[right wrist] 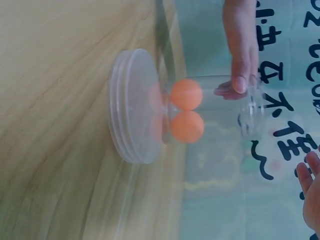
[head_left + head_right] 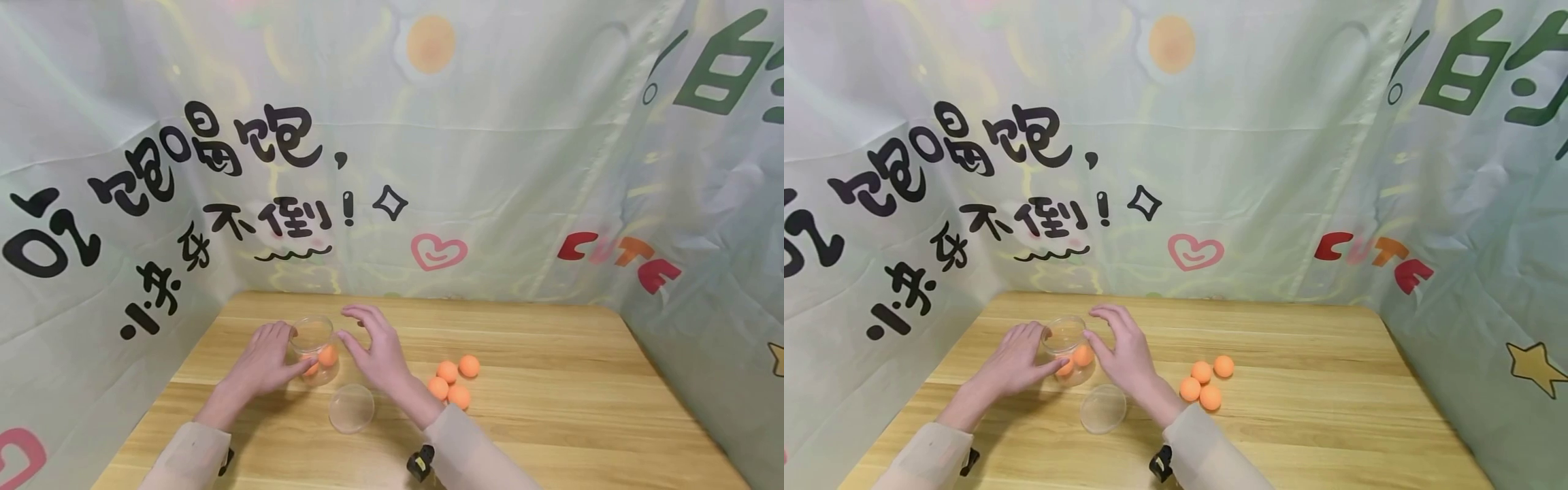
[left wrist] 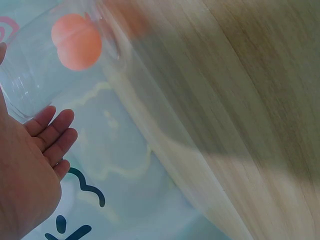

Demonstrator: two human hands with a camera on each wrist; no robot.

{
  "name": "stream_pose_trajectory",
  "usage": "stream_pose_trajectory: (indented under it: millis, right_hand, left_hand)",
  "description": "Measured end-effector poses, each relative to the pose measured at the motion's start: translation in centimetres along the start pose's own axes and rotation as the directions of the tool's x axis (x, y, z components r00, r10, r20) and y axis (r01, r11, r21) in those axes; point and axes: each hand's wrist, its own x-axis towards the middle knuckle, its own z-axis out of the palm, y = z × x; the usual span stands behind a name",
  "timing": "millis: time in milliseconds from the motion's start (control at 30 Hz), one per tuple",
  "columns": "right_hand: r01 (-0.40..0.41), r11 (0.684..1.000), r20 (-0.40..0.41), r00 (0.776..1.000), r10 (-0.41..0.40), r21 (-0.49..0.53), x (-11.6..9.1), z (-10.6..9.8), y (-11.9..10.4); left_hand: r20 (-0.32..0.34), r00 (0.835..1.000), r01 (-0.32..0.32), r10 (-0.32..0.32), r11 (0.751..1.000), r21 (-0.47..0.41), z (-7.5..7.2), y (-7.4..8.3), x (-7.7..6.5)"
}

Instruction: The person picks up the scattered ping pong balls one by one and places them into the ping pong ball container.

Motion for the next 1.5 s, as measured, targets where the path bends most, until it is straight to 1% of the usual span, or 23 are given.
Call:
stream_pose_trajectory:
  millis: [167, 367, 633, 833, 900, 1033, 1133, 1300, 1500]
  right_hand:
    - [0.012, 1.000, -0.053, 0.999, -0.011, 0.026, 0.0, -1.0, -0.4]
    - [0.041, 0.999, -0.100, 0.994, -0.037, 0.033, -0.1, -2.1, -0.5]
    - [0.030, 0.999, -0.146, 0.989, -0.026, 0.026, -0.8, -3.7, 0.0]
    - [0.030, 0.999, -0.196, 0.980, -0.033, -0.017, -1.1, -4.8, 0.3]
    - [0.021, 0.999, -0.208, 0.978, -0.027, -0.031, -1.2, -5.2, 0.0]
    - [0.014, 0.999, -0.220, 0.975, -0.025, -0.049, -1.1, -6.3, -1.3]
    - [0.012, 0.998, -0.226, 0.974, -0.027, -0.066, -1.1, -7.0, -1.8]
    - [0.003, 0.995, -0.249, 0.968, -0.029, -0.101, -1.4, -8.0, -1.6]
    - [-0.012, 0.994, -0.263, 0.965, -0.018, -0.112, -1.9, -9.5, -1.3]
  left_hand:
    - [-0.009, 1.000, -0.003, 0.003, 1.000, 0.001, 0.0, 0.0, 0.0]
    - [-0.005, 1.000, -0.001, 0.001, 1.000, -0.003, 0.1, 0.0, 0.0]
    - [-0.007, 1.000, -0.002, 0.002, 1.000, -0.003, 0.1, -0.1, -0.1]
    - [-0.009, 1.000, -0.003, 0.003, 1.000, -0.001, 0.1, -0.1, -0.2]
    - [-0.009, 1.000, -0.003, 0.003, 1.000, -0.001, 0.0, -0.1, -0.2]
    - [-0.009, 1.000, -0.002, 0.002, 1.000, 0.001, 0.0, 0.0, -0.2]
    - [-0.010, 1.000, 0.000, 0.000, 1.000, -0.002, 0.0, 0.0, -0.2]
    - [-0.012, 1.000, 0.003, -0.003, 1.000, -0.009, 0.0, 0.0, -0.1]
    - [-0.011, 1.000, 0.003, -0.003, 1.000, -0.005, 0.0, 0.0, -0.1]
